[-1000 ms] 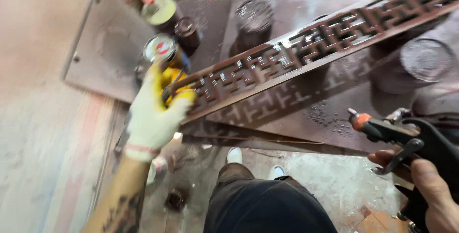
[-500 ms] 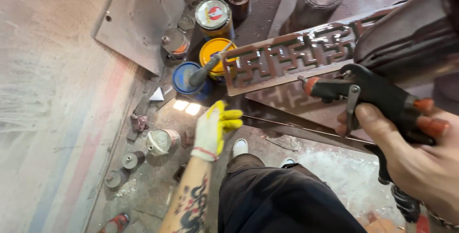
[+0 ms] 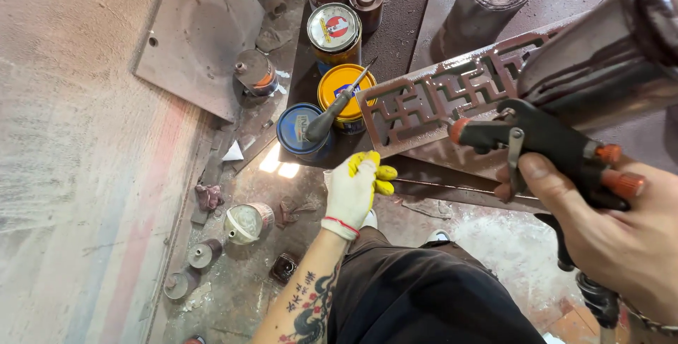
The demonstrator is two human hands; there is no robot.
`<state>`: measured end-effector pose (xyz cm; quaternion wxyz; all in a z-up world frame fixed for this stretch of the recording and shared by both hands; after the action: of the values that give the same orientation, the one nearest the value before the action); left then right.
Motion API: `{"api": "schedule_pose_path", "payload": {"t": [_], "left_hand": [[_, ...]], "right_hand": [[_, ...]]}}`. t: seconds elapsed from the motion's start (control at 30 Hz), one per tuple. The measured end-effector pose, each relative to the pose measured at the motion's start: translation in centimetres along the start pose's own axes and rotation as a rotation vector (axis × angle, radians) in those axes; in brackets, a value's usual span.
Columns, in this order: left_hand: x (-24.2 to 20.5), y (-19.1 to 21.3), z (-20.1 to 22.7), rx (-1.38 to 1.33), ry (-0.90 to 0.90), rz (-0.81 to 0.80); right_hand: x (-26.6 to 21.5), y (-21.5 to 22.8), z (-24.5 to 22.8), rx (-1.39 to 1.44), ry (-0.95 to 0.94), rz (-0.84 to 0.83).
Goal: Applying a finish or stain to a decorative wooden lattice using a pneumatic spray gun.
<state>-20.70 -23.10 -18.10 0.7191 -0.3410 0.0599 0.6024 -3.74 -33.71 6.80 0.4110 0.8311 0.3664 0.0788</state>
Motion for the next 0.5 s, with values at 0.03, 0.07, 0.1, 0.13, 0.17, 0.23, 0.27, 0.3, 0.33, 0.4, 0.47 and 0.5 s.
{"api": "schedule_pose_path", "payload": {"t": [0.03, 0.07, 0.1, 0.13, 0.17, 0.23, 0.27, 0.3, 0.33, 0.4, 0.47, 0.5], "left_hand": [[-0.5, -0.1, 0.0, 0.0, 0.003, -0.001], [-1.1, -0.3, -0.2, 0.04, 0.012, -0.007], [-1.7, -0.5, -0.3, 0.08, 0.021, -0.013], [-2.6, -0.6, -0.4, 0.078, 0.018, -0.016], [-3.5, -0.7, -0.7, 0.096, 0.041, -0.01], [-5.2, -1.3, -0.9, 0.103, 0.054, 0.005], [-6.7, -1.7, -1.1, 0.107, 0.086, 0.021], [-8.3, -2.1, -1.4, 0.11, 0.12, 0.036], [-9.5, -2.2, -2.7, 0.096, 0.116, 0.052], [-11.6, -2.9, -5.0, 0.081, 0.067, 0.056], [-13.2, -3.7, -7.4, 0.014, 0.014, 0.094], [-14.2, -4.1, -8.8, -0.038, -0.028, 0.117]], "right_hand": [[0.2, 0.0, 0.6, -0.001, -0.002, 0.001], [0.3, 0.0, 1.2, 0.036, 0.035, -0.015], [0.4, 0.1, 1.8, 0.072, 0.072, -0.031], [0.5, 0.3, 2.7, 0.072, 0.075, -0.028], [0.4, 0.5, 3.6, 0.09, 0.095, -0.022], [0.8, 0.9, 5.6, 0.104, 0.13, -0.023], [0.8, 1.3, 7.1, 0.044, 0.02, -0.06], [0.7, 1.7, 8.7, -0.019, -0.089, -0.093], [0.1, 2.2, 9.4, -0.028, -0.076, -0.108], [-0.9, 3.6, 9.9, 0.072, 0.19, -0.078], [-1.8, 4.5, 10.3, 0.061, 0.203, -0.103], [-2.4, 5.0, 10.8, 0.052, 0.196, -0.115]]}}
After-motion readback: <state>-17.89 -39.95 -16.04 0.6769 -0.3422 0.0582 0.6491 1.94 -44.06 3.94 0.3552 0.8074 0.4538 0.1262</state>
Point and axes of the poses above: each hand's wrist, its own x-axis towards the middle knuckle, its own y-axis out of the back of the hand, z = x × y, the point moved 3 cm from there along x, towards the middle knuckle, and after that the axes turned 4 degrees about z, right-handed, at the moved point
